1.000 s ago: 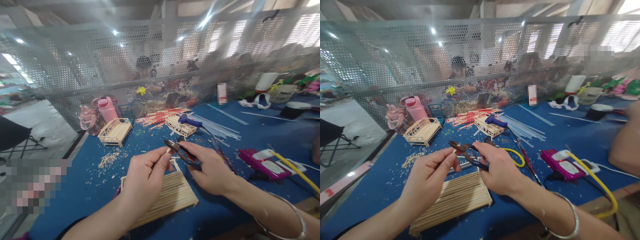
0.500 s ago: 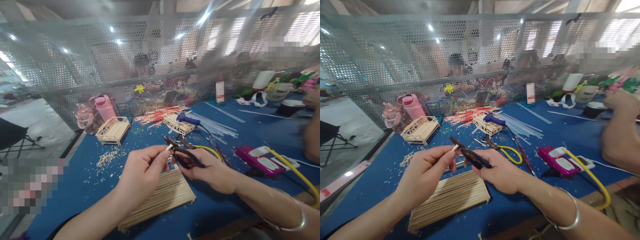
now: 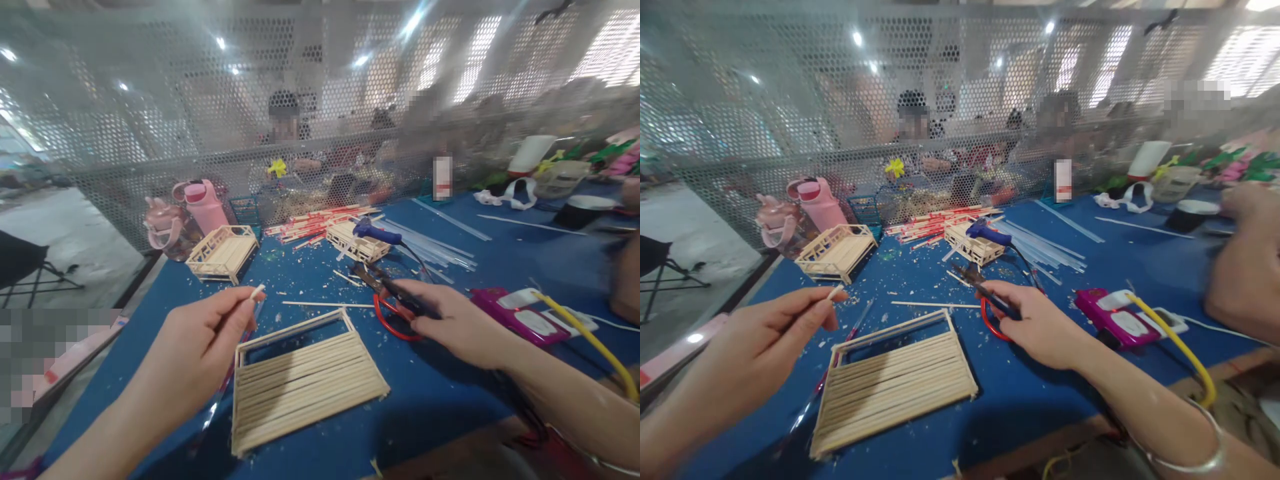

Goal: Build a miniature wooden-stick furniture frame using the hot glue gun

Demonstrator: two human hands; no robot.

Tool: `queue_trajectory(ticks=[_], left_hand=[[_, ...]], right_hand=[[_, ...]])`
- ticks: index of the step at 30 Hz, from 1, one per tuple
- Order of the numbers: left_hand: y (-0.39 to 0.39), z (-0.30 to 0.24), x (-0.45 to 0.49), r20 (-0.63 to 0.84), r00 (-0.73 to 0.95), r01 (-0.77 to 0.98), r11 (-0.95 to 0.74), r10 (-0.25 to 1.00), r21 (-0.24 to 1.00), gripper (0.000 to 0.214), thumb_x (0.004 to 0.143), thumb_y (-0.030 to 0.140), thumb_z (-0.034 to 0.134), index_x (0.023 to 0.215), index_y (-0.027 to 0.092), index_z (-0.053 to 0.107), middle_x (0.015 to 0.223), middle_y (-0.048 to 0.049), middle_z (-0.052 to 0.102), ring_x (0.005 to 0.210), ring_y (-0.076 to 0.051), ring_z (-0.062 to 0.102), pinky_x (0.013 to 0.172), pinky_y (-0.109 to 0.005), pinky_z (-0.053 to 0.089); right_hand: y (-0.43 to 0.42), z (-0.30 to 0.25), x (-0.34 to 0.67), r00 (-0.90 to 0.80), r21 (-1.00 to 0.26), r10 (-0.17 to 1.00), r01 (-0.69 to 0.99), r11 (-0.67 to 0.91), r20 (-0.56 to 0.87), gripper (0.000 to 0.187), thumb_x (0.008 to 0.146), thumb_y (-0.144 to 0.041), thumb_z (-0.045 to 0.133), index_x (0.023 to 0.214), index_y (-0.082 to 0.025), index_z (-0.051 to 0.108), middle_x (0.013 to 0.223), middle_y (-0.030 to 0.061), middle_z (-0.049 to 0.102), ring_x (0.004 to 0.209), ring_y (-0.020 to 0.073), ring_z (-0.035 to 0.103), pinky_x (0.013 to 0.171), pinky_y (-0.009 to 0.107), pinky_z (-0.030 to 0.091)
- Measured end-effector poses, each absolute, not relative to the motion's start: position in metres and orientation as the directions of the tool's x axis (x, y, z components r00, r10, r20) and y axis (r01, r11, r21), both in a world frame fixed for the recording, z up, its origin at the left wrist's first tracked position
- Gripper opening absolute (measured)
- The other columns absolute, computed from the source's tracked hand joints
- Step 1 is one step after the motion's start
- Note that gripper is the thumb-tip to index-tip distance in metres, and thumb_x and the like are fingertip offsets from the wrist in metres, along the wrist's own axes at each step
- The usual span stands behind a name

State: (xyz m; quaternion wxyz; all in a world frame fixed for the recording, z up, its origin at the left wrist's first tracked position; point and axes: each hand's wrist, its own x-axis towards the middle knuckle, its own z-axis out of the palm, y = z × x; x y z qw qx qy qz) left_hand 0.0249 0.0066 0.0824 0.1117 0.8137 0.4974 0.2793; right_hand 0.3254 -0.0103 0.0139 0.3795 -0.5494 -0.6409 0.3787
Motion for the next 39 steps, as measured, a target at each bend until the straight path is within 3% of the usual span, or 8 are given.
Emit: queue_trajectory(ticks=[4,10,17,22,26,30,33,39], left_hand=[[0.017,0.056,0.012,0.306,0.410,0.775,-0.505,0.859,0.379,0.036,0.090,0.036,0.040,0.106,0.021,0.069,0.079,-0.0035,0.067,0.070,-0.018,0.062,0.065,-0.028,0.049],[0.023,0.037,0.018,0.292,0.496,0.748,-0.573,0.818,0.335,0.038,0.091,0.029,0.039,0.116,0.018,0.066,0.071,-0.0019,0.065,0.062,-0.015,0.060,0.061,-0.026,0.050],[0.022,0.034,0.048,0.422,0.608,0.656,-0.725,0.673,0.210,0.036,0.093,0.025,0.043,0.124,0.021,0.061,0.080,-0.0028,0.074,0.074,-0.016,0.067,0.075,-0.029,0.053],[0.020,0.034,0.052,0.499,0.705,0.532,-0.841,0.503,0.097,0.033,0.091,0.023,0.052,0.122,0.023,0.061,0.100,-0.0067,0.073,0.093,-0.019,0.066,0.085,-0.032,0.051],[0.022,0.035,0.013,0.688,0.234,0.773,-0.561,0.687,0.297,0.021,0.088,0.031,0.055,0.104,0.023,0.067,0.101,-0.0062,0.069,0.098,-0.021,0.062,0.090,-0.036,0.048],[0.020,0.020,-0.022,0.173,-0.179,0.589,-0.035,0.969,0.807,0.031,0.093,0.043,0.042,0.103,0.019,0.060,0.058,0.0033,0.058,0.049,-0.012,0.053,0.050,-0.024,0.045],[0.014,0.006,-0.025,-0.221,-0.073,0.456,0.229,0.973,0.860,0.044,0.089,0.050,0.045,0.115,0.016,0.055,0.054,0.0032,0.061,0.043,-0.012,0.054,0.043,-0.023,0.044],[0.007,-0.004,-0.017,-0.336,0.011,0.362,0.309,0.942,0.879,0.067,0.077,0.048,0.064,0.131,0.014,0.044,0.060,0.0030,0.066,0.052,-0.014,0.061,0.051,-0.024,0.051]], right_hand=[[0.002,-0.011,0.323,-0.080,-0.434,0.996,0.897,0.086,0.031,0.050,0.072,-0.024,0.055,0.121,-0.017,0.060,0.117,0.0118,0.066,0.109,0.0287,0.061,0.094,0.041,0.046],[0.015,-0.016,0.307,-0.163,-0.179,0.937,0.958,0.225,0.308,0.063,0.077,-0.047,0.061,0.129,-0.012,0.056,0.127,0.0213,0.060,0.117,0.0374,0.056,0.096,0.054,0.044],[0.003,0.021,0.269,-0.515,-0.238,0.690,0.686,0.688,0.509,0.036,0.098,-0.033,0.036,0.107,-0.016,0.067,0.098,0.0093,0.075,0.090,0.0191,0.069,0.077,0.030,0.052],[0.010,0.019,0.263,-0.560,-0.297,0.689,0.634,0.714,0.460,0.030,0.095,-0.024,0.040,0.084,-0.019,0.068,0.076,0.0059,0.073,0.070,0.0174,0.066,0.063,0.028,0.047],[0.022,0.008,0.285,-0.488,-0.420,0.754,0.631,0.652,0.439,0.022,0.092,-0.028,0.048,0.083,-0.022,0.068,0.079,0.0046,0.071,0.072,0.0170,0.065,0.064,0.028,0.047],[0.025,-0.009,0.295,-0.513,-0.465,0.743,0.580,0.669,0.431,0.020,0.088,-0.031,0.055,0.074,-0.023,0.068,0.069,0.0033,0.062,0.061,0.0147,0.059,0.053,0.028,0.043],[0.024,-0.019,0.294,-0.564,-0.433,0.711,0.564,0.704,0.421,0.020,0.088,-0.028,0.055,0.072,-0.025,0.067,0.063,0.0021,0.057,0.054,0.0128,0.055,0.046,0.027,0.040],[0.028,-0.023,0.289,-0.654,-0.399,0.668,0.540,0.741,0.354,0.014,0.089,-0.027,0.055,0.080,-0.028,0.066,0.059,0.0002,0.055,0.049,0.0105,0.054,0.040,0.022,0.041]])
